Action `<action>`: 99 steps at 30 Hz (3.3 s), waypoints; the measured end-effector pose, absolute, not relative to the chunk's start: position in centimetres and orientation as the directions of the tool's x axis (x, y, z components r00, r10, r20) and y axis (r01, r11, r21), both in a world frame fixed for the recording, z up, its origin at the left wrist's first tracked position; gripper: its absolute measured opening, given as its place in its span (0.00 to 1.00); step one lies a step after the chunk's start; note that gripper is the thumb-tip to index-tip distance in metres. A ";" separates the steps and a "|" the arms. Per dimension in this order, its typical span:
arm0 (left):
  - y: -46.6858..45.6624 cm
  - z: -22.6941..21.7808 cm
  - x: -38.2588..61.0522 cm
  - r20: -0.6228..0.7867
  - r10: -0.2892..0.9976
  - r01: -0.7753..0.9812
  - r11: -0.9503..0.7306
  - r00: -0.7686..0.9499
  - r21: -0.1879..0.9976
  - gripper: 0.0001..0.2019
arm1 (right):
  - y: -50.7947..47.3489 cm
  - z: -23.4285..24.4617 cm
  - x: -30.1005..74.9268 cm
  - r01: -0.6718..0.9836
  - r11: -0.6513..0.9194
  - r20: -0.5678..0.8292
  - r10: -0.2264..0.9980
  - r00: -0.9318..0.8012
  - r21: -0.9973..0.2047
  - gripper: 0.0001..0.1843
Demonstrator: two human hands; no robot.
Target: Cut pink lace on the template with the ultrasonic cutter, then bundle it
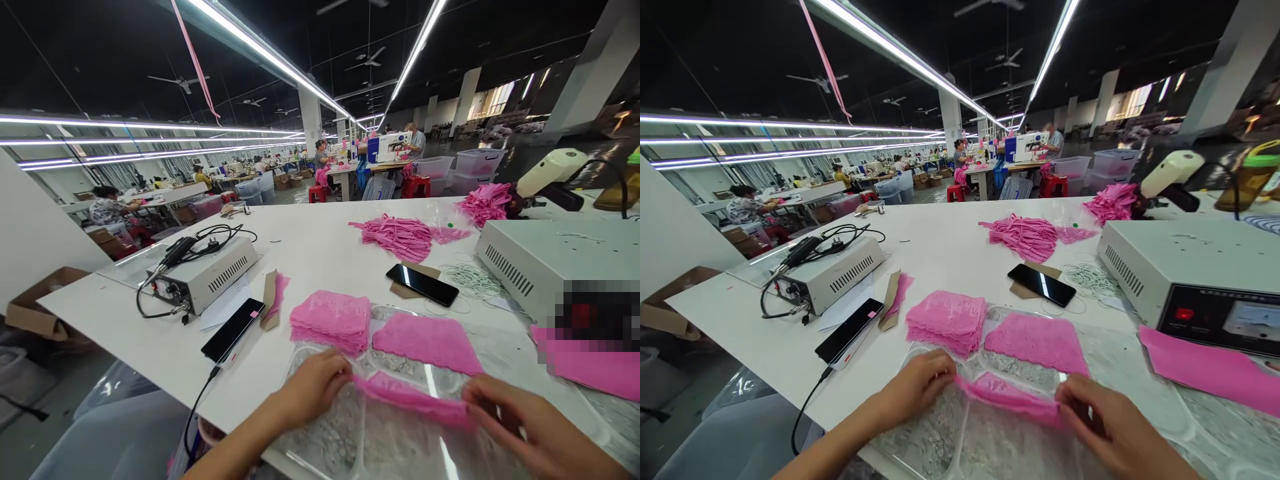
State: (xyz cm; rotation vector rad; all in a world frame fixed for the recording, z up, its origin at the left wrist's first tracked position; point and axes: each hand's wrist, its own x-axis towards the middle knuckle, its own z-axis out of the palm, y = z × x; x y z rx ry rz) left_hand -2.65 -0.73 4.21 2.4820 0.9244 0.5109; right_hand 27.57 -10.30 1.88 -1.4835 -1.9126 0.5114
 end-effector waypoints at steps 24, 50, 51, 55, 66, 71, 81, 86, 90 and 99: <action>5.8 6.5 1.2 0.126 0.557 0.532 -0.826 0.821 0.186 0.05 | -2.5 1.9 30.2 0.817 0.232 0.145 0.972 -0.183 -0.527 0.03; 6.7 7.9 9.1 -0.143 0.513 0.524 -0.850 0.846 0.053 0.12 | -1.6 1.0 32.3 0.804 0.209 0.097 0.978 -0.187 -0.556 0.13; 6.7 8.1 9.1 -0.128 0.510 0.519 -0.853 0.851 0.057 0.12 | -1.8 1.4 32.4 0.807 0.206 0.109 0.978 -0.175 -0.554 0.12; 6.7 8.7 8.6 -0.069 0.469 0.474 -0.877 0.880 0.082 0.08 | -3.3 3.4 32.1 0.816 0.205 0.129 0.979 -0.160 -0.540 0.12; 0.8 5.7 3.5 -0.032 0.427 0.428 -0.899 0.904 0.096 0.13 | -9.1 3.7 26.7 0.807 0.274 -0.043 0.937 -0.346 -0.524 0.13; 1.4 2.3 5.4 0.007 0.514 0.514 -0.858 0.858 -0.013 0.05 | -9.6 3.3 26.7 0.822 0.274 -0.126 0.915 -0.382 -0.500 0.13; -0.3 2.8 3.2 0.052 0.380 0.382 -0.922 0.924 -0.052 0.06 | -11.7 4.6 24.9 0.716 0.288 -0.186 0.843 -0.504 -0.636 0.14; -0.8 2.8 2.6 0.041 0.377 0.376 -0.926 0.925 0.027 0.06 | -11.9 4.3 25.0 0.731 0.269 -0.228 0.835 -0.502 -0.627 0.14; -1.7 3.5 0.9 0.041 0.469 0.461 -0.878 0.882 0.127 0.05 | -12.2 4.0 25.3 0.741 0.227 -0.267 0.833 -0.484 -0.632 0.11; -3.8 4.5 -1.6 0.033 0.565 0.543 -0.806 0.825 0.237 0.15 | -11.5 3.4 25.0 0.691 0.246 -0.195 0.847 -0.494 -0.680 0.11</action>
